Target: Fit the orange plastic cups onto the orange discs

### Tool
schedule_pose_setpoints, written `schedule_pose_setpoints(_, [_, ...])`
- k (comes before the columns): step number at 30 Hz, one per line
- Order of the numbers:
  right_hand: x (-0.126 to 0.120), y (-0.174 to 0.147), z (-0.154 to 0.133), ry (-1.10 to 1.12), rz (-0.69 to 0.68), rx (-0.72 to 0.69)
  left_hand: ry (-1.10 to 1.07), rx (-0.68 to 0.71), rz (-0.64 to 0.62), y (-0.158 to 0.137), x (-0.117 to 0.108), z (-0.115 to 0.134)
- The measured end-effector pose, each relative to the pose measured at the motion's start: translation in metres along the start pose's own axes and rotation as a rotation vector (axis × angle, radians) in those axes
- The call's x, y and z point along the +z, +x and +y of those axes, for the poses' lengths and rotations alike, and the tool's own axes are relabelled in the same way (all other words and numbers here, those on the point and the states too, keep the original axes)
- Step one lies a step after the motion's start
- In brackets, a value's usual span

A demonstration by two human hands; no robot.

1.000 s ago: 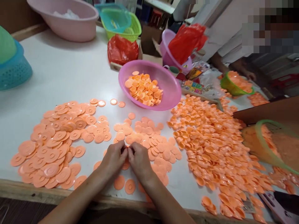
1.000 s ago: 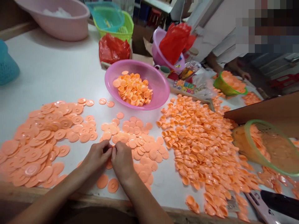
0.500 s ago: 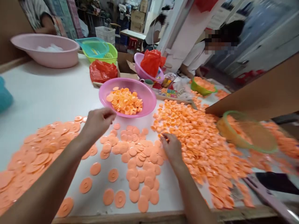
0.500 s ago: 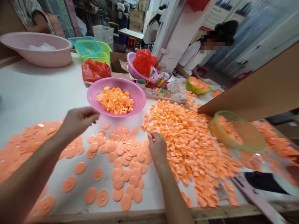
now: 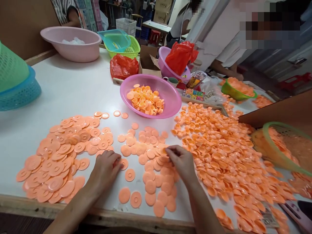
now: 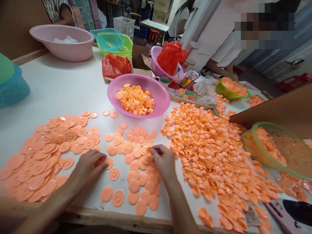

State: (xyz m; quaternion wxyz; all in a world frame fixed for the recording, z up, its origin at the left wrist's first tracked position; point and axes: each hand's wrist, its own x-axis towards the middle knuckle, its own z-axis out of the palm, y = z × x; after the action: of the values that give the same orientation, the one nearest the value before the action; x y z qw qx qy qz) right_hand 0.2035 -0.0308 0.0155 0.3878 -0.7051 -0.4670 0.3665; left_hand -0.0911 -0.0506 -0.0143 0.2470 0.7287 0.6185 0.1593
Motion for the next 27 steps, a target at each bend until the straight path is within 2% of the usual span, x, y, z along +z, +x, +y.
schedule_pose_setpoints(4, [0.064, -0.033, -0.022, 0.096, -0.334, 0.025, -0.039, 0.015, 0.051, -0.004, 0.002, -0.008])
schedule_pose_setpoints(6, [0.091, -0.04, -0.024, 0.063, -0.403, -0.032, -0.032, 0.012, 0.043, -0.005, 0.003, -0.009])
schedule_pose_setpoints(9, [0.116, -0.043, -0.023, -0.048, -0.411, -0.137, -0.047, 0.011, 0.015, -0.004, 0.006, -0.008])
schedule_pose_setpoints(13, [0.127, -0.045, -0.023, -0.254, -0.387, -0.274, -0.081, 0.032, -0.029, -0.003, 0.006, -0.007])
schedule_pose_setpoints(16, [0.127, -0.047, -0.028, -0.346, -0.394, -0.318, -0.169, 0.018, -0.065, -0.002, 0.001, -0.005])
schedule_pose_setpoints(20, [0.124, -0.047, -0.032, -0.398, -0.414, -0.336, -0.317, -0.147, -0.136, 0.002, -0.005, 0.005])
schedule_pose_setpoints(23, [0.126, -0.048, -0.031, -0.422, -0.429, -0.325, -0.289, -0.262, -0.201, 0.006, -0.005, 0.013])
schedule_pose_setpoints(27, [0.132, -0.054, -0.028, -0.441, -0.39, -0.307, -0.253, -0.305, -0.177, 0.006, -0.002, 0.014])
